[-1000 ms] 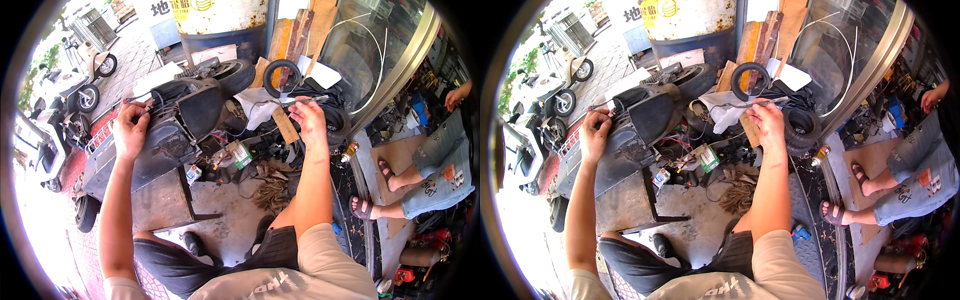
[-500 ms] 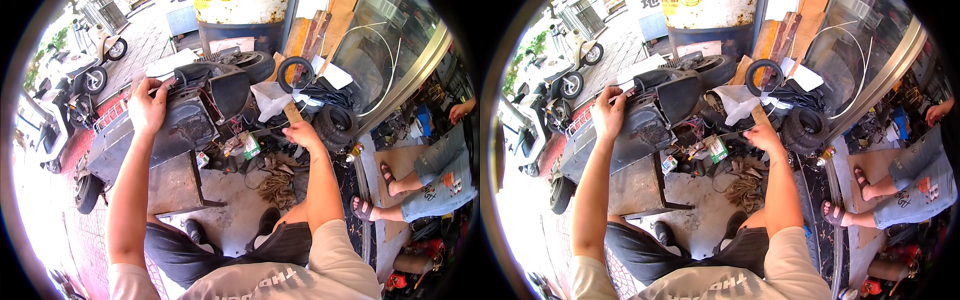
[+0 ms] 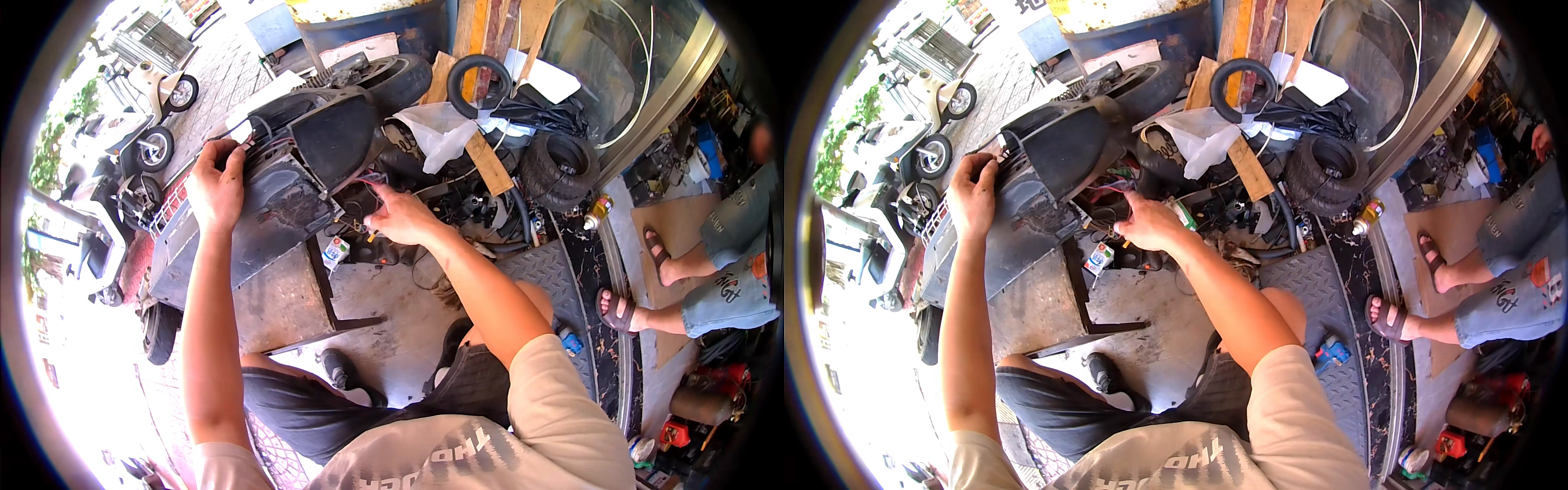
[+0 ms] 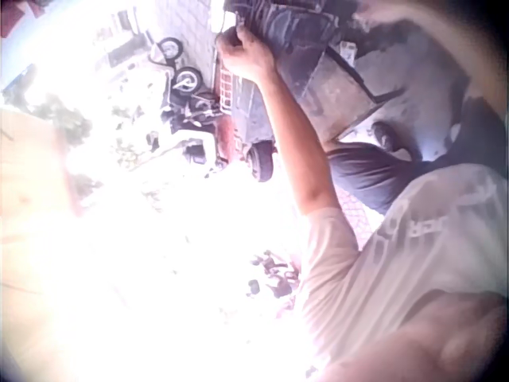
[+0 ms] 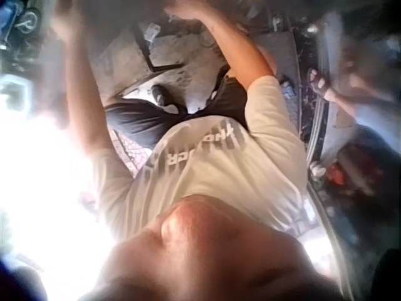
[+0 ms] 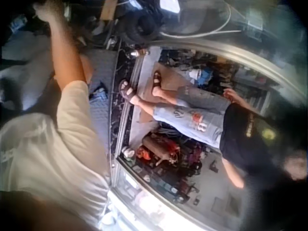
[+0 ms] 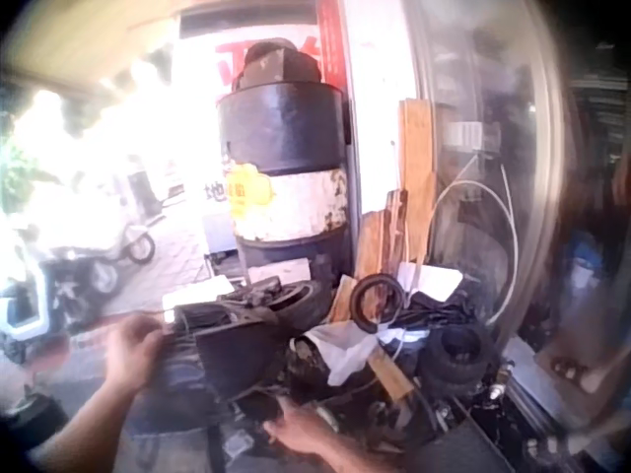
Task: The person manipulates internal wiring and components of an electric scooter, connecting wires and replacing a plastic cover piece by hand.
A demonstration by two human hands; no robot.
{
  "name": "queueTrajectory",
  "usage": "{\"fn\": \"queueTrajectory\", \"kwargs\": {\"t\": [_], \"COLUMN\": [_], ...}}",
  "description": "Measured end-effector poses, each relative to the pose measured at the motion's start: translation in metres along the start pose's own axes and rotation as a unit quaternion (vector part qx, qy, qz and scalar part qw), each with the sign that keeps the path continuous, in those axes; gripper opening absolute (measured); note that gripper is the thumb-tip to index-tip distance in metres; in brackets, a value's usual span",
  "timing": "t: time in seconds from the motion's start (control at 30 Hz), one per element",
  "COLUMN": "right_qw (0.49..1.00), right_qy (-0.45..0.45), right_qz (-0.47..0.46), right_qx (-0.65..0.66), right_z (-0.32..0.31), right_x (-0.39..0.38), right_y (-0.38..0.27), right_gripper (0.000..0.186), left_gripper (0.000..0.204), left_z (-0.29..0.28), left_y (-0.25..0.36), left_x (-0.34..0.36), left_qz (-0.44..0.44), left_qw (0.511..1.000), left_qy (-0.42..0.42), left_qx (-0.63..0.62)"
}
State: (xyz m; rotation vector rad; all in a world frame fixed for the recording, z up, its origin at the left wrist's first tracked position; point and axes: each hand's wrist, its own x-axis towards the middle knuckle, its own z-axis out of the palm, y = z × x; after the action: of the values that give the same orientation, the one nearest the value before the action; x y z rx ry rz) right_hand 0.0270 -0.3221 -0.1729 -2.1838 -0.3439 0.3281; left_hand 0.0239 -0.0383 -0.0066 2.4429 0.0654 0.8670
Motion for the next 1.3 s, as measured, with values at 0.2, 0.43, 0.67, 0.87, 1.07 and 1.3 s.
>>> {"fn": "queueTrajectory", "kwargs": {"t": [0.2, 0.43, 0.67, 0.87, 1.07, 1.3], "right_qw": [0.977, 0.926, 0.936, 0.963, 0.968, 0.956], "right_qy": [0.175, 0.336, 0.258, 0.191, 0.118, 0.152], "right_qz": [0.007, -0.145, -0.218, -0.187, -0.223, -0.25], "right_qx": [0.122, 0.091, 0.096, 0.046, -0.002, 0.035], "right_z": [-0.01, -0.018, -0.022, -0.038, -0.059, -0.068], "right_x": [0.003, 0.005, 0.003, 0.004, -0.003, 0.002], "right_y": [-0.021, -0.011, -0.006, 0.005, 0.002, 0.0], "right_gripper": [0.067, 0.061, 0.07, 0.059, 0.036, 0.022], "left_gripper": [0.019, 0.019, 0.065, 0.057, 0.048, 0.038], "left_z": [-0.007, 0.007, 0.11, 0.134, 0.156, 0.159], "left_y": [-0.016, 0.061, 0.099, 0.1, 0.083, 0.078], "left_x": [-0.001, -0.141, -0.155, -0.151, -0.162, -0.15], "left_qz": [-0.011, 0.021, -0.332, -0.318, -0.251, -0.273], "left_qw": [0.991, 0.94, 0.773, 0.812, 0.81, 0.81], "left_qy": [0.013, -0.063, -0.224, -0.182, -0.111, -0.119], "left_qx": [-0.133, -0.334, -0.492, -0.454, -0.519, -0.506]}}
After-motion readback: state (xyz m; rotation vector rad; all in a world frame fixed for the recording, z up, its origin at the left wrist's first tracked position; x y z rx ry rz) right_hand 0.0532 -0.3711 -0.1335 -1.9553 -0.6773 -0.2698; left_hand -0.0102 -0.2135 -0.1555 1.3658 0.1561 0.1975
